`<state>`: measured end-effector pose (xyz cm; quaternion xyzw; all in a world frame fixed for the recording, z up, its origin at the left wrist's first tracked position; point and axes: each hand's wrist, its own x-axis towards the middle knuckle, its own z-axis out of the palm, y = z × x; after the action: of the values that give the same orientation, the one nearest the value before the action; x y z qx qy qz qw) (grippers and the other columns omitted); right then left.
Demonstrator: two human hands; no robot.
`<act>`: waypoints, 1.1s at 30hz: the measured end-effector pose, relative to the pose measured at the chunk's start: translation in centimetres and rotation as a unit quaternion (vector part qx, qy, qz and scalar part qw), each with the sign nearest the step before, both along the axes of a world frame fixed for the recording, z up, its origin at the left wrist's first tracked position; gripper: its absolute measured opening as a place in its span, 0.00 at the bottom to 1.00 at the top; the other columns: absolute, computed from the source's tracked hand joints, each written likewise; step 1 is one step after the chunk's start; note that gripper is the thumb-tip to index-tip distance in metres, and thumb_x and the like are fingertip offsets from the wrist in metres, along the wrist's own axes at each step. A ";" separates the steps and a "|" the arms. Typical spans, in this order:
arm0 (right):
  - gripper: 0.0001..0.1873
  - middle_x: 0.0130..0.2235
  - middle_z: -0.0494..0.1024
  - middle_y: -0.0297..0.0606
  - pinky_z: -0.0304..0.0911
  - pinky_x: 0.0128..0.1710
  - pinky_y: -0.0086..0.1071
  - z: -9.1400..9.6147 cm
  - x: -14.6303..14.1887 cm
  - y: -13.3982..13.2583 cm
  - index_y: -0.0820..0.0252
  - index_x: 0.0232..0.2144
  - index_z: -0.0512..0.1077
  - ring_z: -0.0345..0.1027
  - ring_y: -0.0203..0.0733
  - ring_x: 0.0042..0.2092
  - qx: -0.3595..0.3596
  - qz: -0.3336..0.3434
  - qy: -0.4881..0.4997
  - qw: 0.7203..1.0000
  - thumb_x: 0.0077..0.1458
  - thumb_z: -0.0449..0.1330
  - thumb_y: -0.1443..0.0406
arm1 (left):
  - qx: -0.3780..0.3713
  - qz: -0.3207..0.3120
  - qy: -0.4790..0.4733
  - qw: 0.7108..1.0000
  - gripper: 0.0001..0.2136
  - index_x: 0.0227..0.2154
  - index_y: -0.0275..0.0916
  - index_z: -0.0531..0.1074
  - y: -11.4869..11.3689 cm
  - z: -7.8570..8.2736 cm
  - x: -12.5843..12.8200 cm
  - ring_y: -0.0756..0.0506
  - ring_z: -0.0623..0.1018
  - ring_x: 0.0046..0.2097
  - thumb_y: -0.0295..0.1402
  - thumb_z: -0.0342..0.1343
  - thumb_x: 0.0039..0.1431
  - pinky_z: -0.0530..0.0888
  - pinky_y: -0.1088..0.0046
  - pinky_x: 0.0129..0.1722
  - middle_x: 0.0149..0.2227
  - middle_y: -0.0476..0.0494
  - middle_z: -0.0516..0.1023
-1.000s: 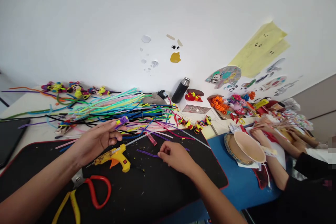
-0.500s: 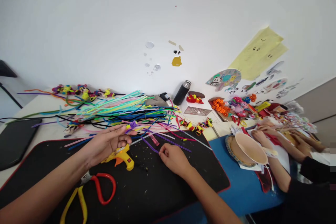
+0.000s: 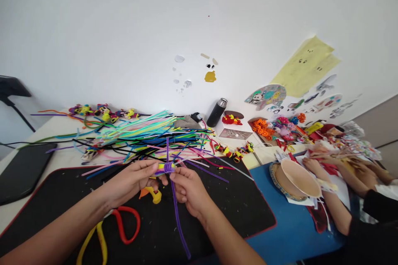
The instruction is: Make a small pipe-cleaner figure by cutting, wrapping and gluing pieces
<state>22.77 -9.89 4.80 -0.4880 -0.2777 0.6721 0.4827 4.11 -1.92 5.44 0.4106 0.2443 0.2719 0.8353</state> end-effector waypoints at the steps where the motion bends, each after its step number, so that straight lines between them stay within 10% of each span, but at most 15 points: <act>1: 0.21 0.15 0.55 0.16 0.33 0.16 0.25 -0.1 -0.4 0.1 0.60 0.31 0.72 0.34 0.24 0.17 0.007 0.005 0.001 1.000 0.49 0.76 0.53 | 0.010 0.002 0.001 1.000 0.17 0.35 0.38 0.87 0.1 0.1 -0.1 0.43 0.80 0.33 0.48 0.75 0.54 0.77 0.71 0.33 0.33 0.36 0.85; 20: 0.08 0.21 0.63 0.23 0.48 0.25 0.29 -1.9 -3.3 1.1 0.56 0.27 0.69 0.53 0.33 0.23 0.132 -0.060 -0.298 0.943 0.53 0.64 0.61 | 0.247 0.008 0.168 0.954 0.20 0.35 0.39 0.82 2.6 1.4 -3.1 0.45 0.82 0.34 0.53 0.64 0.62 0.78 0.70 0.39 0.35 0.44 0.84; 33: 0.26 0.13 0.60 0.19 0.40 0.16 0.27 -1.5 -3.2 0.7 0.60 0.35 0.76 0.43 0.28 0.15 0.110 0.040 -0.059 0.991 0.58 0.68 0.42 | 0.105 0.016 -0.004 0.994 0.17 0.35 0.37 0.85 2.4 0.8 -3.0 0.44 0.84 0.36 0.48 0.71 0.59 0.80 0.70 0.42 0.33 0.40 0.86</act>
<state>19.52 -9.16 3.27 -0.4594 -0.3977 0.6261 0.4887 1.15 0.45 6.26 0.4910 0.2172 0.3107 0.7843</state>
